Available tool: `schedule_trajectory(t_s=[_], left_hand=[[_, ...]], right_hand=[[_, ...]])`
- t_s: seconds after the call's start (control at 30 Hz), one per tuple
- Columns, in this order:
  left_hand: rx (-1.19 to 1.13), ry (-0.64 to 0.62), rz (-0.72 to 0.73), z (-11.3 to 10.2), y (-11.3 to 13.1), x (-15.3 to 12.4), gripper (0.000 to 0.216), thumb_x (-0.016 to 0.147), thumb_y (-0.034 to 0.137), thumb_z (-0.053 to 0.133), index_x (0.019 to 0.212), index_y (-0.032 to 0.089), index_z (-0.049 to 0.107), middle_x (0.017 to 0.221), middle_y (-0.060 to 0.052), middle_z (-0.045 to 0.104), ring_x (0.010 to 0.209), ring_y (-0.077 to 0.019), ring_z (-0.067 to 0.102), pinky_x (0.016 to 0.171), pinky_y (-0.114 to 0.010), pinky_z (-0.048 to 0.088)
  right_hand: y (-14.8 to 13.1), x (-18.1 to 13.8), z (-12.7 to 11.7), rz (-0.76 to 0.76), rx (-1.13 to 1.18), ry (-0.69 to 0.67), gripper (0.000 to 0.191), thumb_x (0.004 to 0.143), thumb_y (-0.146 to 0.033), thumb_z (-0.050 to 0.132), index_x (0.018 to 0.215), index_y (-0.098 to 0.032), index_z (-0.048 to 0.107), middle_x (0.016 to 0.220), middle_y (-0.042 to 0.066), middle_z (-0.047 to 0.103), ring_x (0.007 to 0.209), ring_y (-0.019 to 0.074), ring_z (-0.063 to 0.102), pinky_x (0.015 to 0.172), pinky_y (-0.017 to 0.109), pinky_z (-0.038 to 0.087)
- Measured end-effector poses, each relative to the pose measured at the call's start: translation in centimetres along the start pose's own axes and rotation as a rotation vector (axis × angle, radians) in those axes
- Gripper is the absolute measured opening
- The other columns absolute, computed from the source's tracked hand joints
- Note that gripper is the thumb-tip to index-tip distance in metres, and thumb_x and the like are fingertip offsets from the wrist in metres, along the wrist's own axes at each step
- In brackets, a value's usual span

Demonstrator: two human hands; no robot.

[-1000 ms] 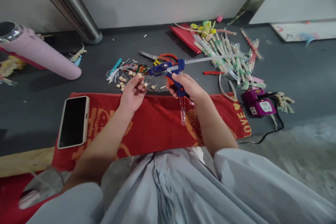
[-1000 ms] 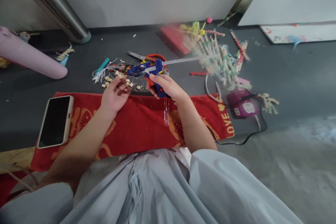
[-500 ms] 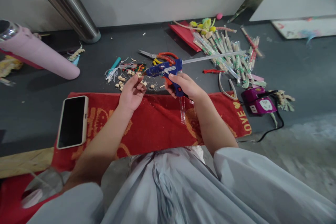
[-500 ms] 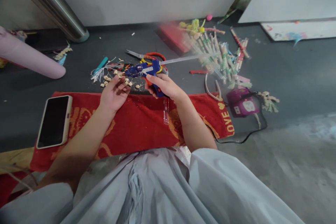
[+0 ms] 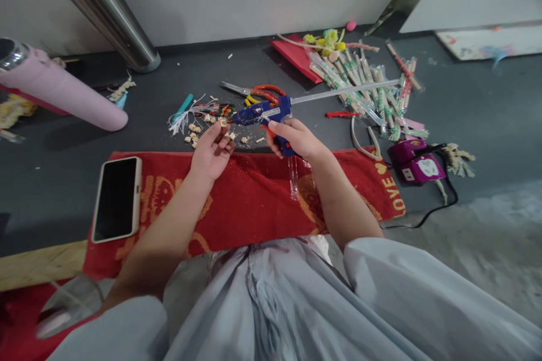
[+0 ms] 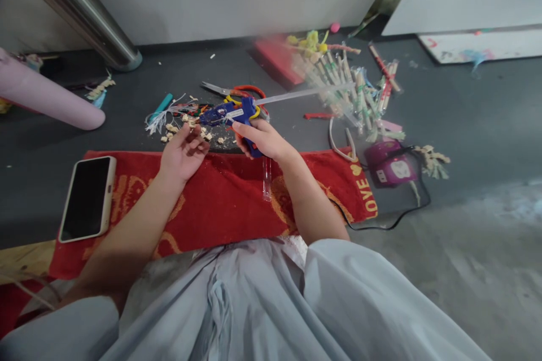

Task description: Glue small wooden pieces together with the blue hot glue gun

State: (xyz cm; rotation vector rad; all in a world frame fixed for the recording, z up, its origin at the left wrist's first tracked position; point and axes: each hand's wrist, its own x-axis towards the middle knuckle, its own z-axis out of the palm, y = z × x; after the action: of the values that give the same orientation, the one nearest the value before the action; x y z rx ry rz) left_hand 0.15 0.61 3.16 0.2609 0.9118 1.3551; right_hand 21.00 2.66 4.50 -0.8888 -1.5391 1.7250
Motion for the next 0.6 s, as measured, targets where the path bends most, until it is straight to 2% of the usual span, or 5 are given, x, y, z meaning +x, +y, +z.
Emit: schedule_trajectory(t_s=[0.13,0.6], left_hand=[[0.020,-0.013,0.004,0.04,0.05,-0.06,0.023,0.084,0.021,0.079,0.068,0.017,0.063,0.070,0.004,0.069,0.043,-0.0002,0.041,0.049,-0.017,0.041],[-0.007,-0.025,-0.012,-0.10,0.00,0.00,0.022,0.086,0.020,0.076,0.068,0.016,0.063,0.070,0.004,0.069,0.043,-0.0006,0.042,0.049,-0.018,0.041]], right_hand=[[-0.18,-0.02,0.11,0.005,0.004,0.000,0.057,0.085,-0.070,0.062,0.062,-0.019,0.056,0.049,-0.003,0.055,0.040,0.0059,0.050,0.041,0.019,0.042],[-0.30,0.02,0.39,-0.007,0.063,0.006,0.056,0.079,-0.070,0.069,0.063,-0.018,0.057,0.051,-0.005,0.055,0.040,0.0056,0.051,0.040,0.019,0.043]])
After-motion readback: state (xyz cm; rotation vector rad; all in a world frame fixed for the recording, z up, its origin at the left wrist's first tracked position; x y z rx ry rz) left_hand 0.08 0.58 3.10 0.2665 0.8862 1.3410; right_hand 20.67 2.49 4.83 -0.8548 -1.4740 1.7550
